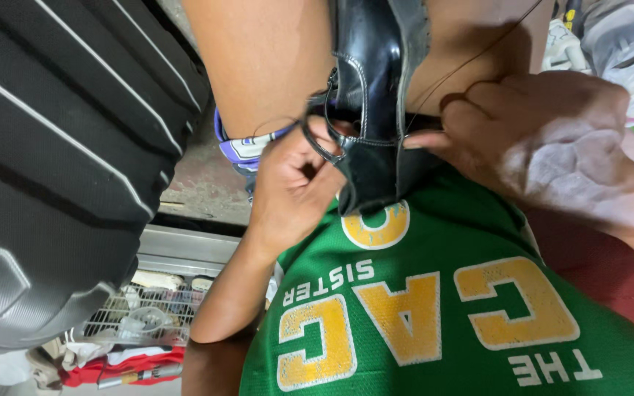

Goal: The person is sewing a black high-heeled shoe using a needle and thread. They repeatedly pass the needle through the shoe's upper part and pull the thread tight to secure the stitches.

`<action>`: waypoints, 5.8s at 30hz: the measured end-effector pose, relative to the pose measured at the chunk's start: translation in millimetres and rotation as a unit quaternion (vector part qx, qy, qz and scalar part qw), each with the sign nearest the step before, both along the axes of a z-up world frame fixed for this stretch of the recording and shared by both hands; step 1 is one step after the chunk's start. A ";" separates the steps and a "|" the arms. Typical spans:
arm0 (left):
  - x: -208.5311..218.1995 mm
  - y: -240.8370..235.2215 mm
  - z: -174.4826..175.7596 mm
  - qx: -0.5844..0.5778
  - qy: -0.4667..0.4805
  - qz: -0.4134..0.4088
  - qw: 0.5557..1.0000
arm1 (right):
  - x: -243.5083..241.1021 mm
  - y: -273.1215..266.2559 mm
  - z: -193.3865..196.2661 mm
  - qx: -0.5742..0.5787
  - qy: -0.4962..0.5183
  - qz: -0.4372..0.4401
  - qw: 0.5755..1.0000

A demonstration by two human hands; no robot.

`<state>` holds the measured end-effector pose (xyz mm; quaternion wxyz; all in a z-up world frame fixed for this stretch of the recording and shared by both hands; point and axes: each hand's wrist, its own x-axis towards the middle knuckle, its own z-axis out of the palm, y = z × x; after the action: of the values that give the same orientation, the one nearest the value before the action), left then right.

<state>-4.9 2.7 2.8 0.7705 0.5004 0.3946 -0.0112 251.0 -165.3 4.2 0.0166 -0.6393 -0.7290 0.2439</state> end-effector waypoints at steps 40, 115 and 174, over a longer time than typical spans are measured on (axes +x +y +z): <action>43.6 2.8 45.6 0.288 -0.026 -0.151 0.945 | -6.8 55.2 23.7 -0.014 0.350 -0.120 0.929; -22.2 74.3 10.7 -0.004 -0.061 0.091 0.994 | -72.7 27.9 10.4 -0.035 0.351 -0.337 0.873; 48.8 63.9 8.4 0.325 -0.137 -0.366 0.861 | -34.8 23.9 7.7 -0.013 0.662 -0.317 0.679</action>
<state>44.0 66.6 11.3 0.5511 0.8272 0.0546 -0.0945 216.3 -141.5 12.0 0.5631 -0.5040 -0.2782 0.5928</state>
